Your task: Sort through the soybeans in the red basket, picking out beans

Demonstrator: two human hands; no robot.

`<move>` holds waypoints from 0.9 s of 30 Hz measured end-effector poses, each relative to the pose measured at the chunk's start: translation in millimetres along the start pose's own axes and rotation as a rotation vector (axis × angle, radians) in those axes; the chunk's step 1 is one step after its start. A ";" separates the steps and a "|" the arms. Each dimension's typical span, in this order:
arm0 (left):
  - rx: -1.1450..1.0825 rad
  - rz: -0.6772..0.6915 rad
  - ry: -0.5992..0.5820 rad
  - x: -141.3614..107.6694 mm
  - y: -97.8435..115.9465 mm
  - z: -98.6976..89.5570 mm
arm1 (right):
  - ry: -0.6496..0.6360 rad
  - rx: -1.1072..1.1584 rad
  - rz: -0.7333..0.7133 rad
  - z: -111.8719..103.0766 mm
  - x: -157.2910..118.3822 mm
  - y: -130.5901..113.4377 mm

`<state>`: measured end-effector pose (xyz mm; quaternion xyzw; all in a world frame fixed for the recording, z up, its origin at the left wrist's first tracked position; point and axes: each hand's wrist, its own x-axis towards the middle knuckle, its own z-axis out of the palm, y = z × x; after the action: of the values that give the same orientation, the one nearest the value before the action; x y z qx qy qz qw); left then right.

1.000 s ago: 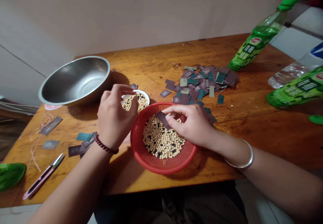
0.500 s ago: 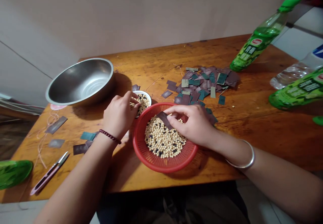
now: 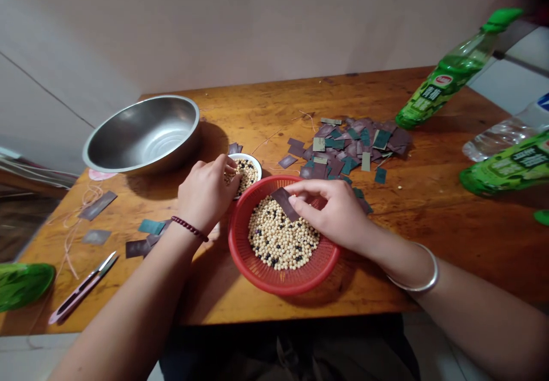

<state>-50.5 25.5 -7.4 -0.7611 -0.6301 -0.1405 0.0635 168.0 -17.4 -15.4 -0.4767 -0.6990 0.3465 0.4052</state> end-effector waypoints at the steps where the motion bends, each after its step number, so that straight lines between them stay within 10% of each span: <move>1: -0.003 -0.001 -0.006 0.1 -0.5 -0.1 | 0.000 0.005 -0.001 0.0 -0.1 0.1; 27: -0.128 0.010 0.001 2.3 0.8 1.7 | 0.001 0.016 -0.016 -1.0 0.8 -1.5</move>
<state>-49.1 28.0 -8.3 -0.7665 -0.6161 -0.1805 0.0157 168.2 -17.0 -13.5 -0.4681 -0.6996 0.3487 0.4121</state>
